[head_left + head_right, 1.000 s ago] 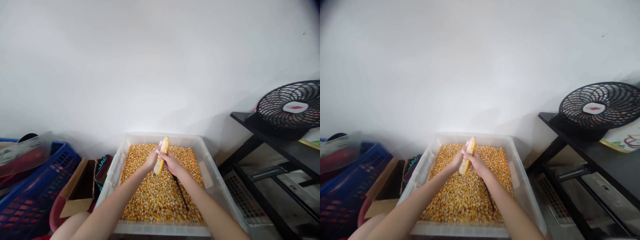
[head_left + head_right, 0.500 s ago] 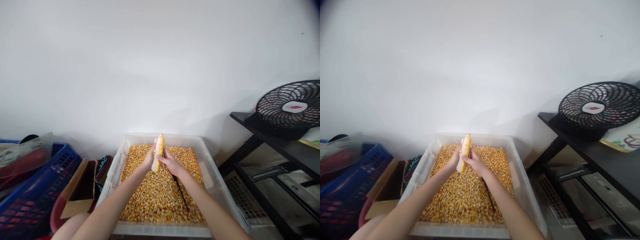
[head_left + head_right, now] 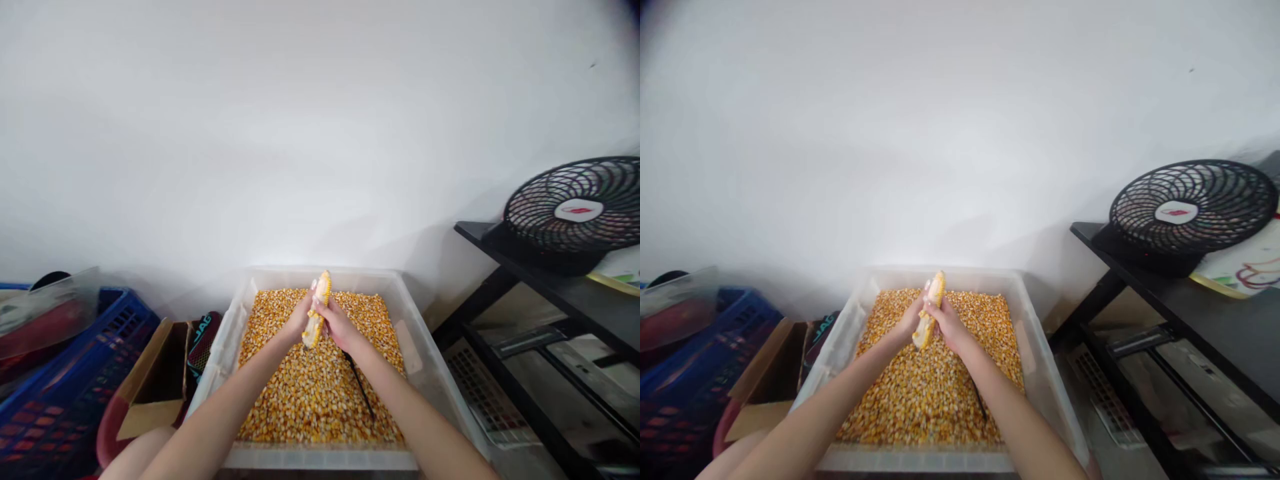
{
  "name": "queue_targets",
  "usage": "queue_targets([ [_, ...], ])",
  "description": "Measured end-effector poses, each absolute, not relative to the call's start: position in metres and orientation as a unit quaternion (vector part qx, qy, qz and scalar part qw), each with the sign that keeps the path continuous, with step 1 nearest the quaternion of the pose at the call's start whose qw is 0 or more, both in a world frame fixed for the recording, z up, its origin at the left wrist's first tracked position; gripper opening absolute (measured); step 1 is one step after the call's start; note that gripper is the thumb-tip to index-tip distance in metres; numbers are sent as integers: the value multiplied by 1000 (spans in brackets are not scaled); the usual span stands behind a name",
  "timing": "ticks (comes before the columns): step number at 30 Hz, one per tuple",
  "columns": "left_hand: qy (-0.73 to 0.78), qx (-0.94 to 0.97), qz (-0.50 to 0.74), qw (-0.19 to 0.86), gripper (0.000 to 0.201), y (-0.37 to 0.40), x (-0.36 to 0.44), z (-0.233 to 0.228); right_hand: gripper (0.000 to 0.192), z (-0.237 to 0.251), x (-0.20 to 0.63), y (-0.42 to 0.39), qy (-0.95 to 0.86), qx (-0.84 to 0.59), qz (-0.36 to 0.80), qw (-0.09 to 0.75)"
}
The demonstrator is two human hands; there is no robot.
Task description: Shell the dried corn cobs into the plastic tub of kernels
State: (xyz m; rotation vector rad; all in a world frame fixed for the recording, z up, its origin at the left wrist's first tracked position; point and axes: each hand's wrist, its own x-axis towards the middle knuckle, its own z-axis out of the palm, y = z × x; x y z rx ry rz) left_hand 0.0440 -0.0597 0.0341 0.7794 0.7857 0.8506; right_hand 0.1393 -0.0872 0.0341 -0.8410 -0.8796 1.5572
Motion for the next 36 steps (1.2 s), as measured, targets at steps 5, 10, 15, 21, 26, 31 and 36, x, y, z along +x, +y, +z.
queue_targets([
  [5, 379, 389, 389, 744, 59, -62, 50, 38, 45, 36, 136, -88, -339, -374, 657, 560],
  [10, 386, 411, 424, 709, 51, -61, 48, 32, 44, 41, 136, -86, -273, -365, 692, 560],
  [15, 398, 401, 444, 696, 46, -60, 50, 22, 44, 38, 135, -88, -291, -370, 664, 581],
  [21, 366, 292, 395, 791, 55, -54, 44, 35, 35, 28, 137, -83, -288, -352, 719, 525],
  [26, 359, 243, 447, 783, 54, -54, 35, 48, 34, 33, 140, -86, -291, -321, 789, 436],
  [31, 388, 278, 512, 714, 51, -57, 27, 61, 45, 36, 139, -91, -340, -300, 825, 338],
  [36, 376, 401, 499, 670, 48, -49, 16, 63, 49, 41, 137, -93, -347, -381, 787, 338],
])
